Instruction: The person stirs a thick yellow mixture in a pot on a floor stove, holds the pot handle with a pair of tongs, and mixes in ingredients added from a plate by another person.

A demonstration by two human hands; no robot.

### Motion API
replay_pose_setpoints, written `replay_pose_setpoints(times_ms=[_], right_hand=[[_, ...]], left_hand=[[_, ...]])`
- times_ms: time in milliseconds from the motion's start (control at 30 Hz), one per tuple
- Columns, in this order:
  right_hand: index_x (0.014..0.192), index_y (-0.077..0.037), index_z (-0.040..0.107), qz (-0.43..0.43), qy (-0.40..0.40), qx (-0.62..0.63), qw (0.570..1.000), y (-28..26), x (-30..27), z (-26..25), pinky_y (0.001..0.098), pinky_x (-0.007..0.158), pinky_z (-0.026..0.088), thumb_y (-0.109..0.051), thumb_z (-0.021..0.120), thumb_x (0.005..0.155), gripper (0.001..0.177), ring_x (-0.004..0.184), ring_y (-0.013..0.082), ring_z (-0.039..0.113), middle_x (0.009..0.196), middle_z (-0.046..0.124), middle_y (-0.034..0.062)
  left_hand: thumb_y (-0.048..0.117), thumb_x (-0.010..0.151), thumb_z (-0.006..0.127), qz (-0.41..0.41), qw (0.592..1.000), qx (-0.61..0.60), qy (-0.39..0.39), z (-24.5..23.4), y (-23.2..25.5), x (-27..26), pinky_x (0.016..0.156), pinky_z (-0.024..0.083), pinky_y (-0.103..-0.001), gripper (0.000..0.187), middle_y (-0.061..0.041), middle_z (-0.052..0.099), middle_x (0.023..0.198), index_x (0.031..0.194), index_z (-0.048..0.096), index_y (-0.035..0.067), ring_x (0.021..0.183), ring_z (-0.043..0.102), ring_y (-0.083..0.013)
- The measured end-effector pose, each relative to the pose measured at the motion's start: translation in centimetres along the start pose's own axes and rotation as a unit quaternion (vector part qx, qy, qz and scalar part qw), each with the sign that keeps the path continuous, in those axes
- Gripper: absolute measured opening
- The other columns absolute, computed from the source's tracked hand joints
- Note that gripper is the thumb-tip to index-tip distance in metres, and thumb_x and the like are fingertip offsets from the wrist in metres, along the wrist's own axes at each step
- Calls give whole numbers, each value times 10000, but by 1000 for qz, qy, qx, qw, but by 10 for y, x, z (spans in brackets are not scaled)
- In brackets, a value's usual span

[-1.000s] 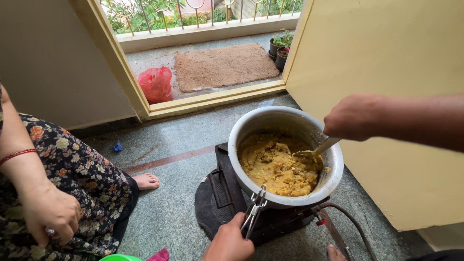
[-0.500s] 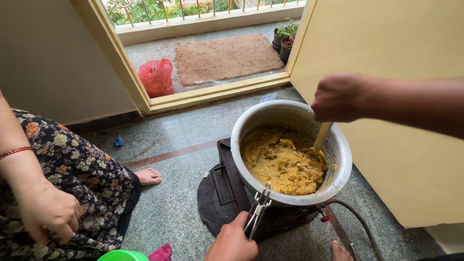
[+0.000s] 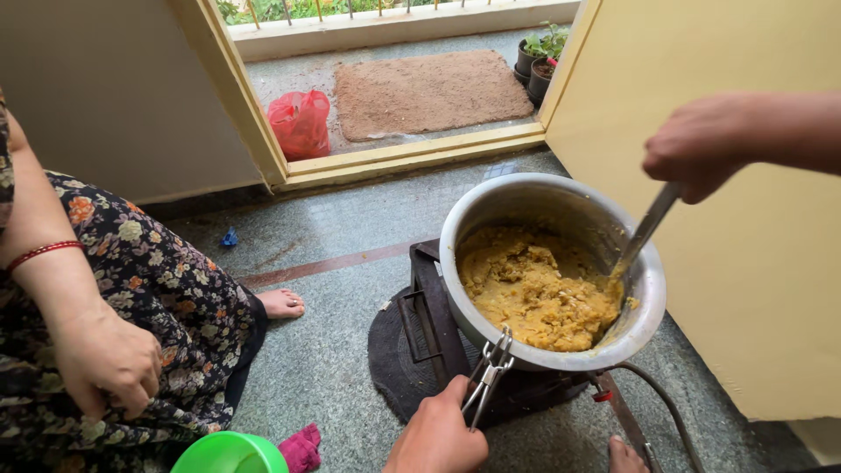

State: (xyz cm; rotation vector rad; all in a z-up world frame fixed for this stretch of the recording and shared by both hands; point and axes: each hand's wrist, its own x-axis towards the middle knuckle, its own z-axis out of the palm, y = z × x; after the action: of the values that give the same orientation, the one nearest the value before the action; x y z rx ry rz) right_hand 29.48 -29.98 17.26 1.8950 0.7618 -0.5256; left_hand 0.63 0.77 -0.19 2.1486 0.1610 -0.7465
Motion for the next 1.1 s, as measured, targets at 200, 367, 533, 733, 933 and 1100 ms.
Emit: replay_pose_setpoints(times_ms=[200, 367, 533, 733, 933, 1100], right_hand=[[777, -158, 749, 25, -37, 163, 986, -17, -14, 79, 445, 731, 588, -322, 749, 771, 164, 726, 287, 702, 741, 717, 75], [757, -216, 767, 52, 20, 269, 962, -53, -40, 117, 438, 662, 555, -436, 810, 731, 226, 682, 269, 696, 711, 717, 44], [1004, -221, 676, 132, -23, 411, 902, -87, -77, 82, 417, 611, 528, -275, 800, 738, 297, 647, 205, 732, 666, 739, 40], [958, -162, 688, 140, -35, 480, 865, -107, -103, 70, 441, 687, 539, -246, 779, 757, 236, 709, 229, 721, 752, 731, 79], [1024, -179, 667, 133, -19, 579, 804, -166, -84, 75, 419, 730, 546, -305, 743, 833, 241, 792, 215, 697, 825, 727, 95], [1055, -200, 676, 172, 57, 627, 758, -208, -79, 81, 392, 719, 559, -353, 821, 784, 343, 752, 197, 712, 813, 758, 67]], left_hand=[[69, 747, 555, 7, 1000, -3, 9, 7, -7, 7, 948, 518, -488, 448, -261, 714, 964, 1184, 597, 157, 1048, 701, -411], [42, 714, 555, 36, 999, -11, 37, 19, -22, 27, 909, 534, -492, 594, -269, 702, 911, 1277, 596, 226, 988, 717, -415], [41, 715, 557, 50, 997, 2, 60, 35, -44, 39, 885, 544, -484, 545, -255, 722, 823, 1224, 621, 226, 924, 739, -410], [32, 693, 549, 50, 995, 12, 81, 38, -54, 51, 876, 538, -508, 563, -253, 722, 837, 1195, 649, 267, 946, 729, -416], [98, 713, 610, 20, 998, 10, 53, 35, -35, 49, 927, 526, -511, 513, -272, 709, 925, 1215, 591, 200, 1021, 694, -442], [93, 732, 570, 4, 997, 21, 68, 35, -27, 32, 959, 483, -544, 497, -289, 694, 975, 1219, 596, 191, 1051, 662, -466]])
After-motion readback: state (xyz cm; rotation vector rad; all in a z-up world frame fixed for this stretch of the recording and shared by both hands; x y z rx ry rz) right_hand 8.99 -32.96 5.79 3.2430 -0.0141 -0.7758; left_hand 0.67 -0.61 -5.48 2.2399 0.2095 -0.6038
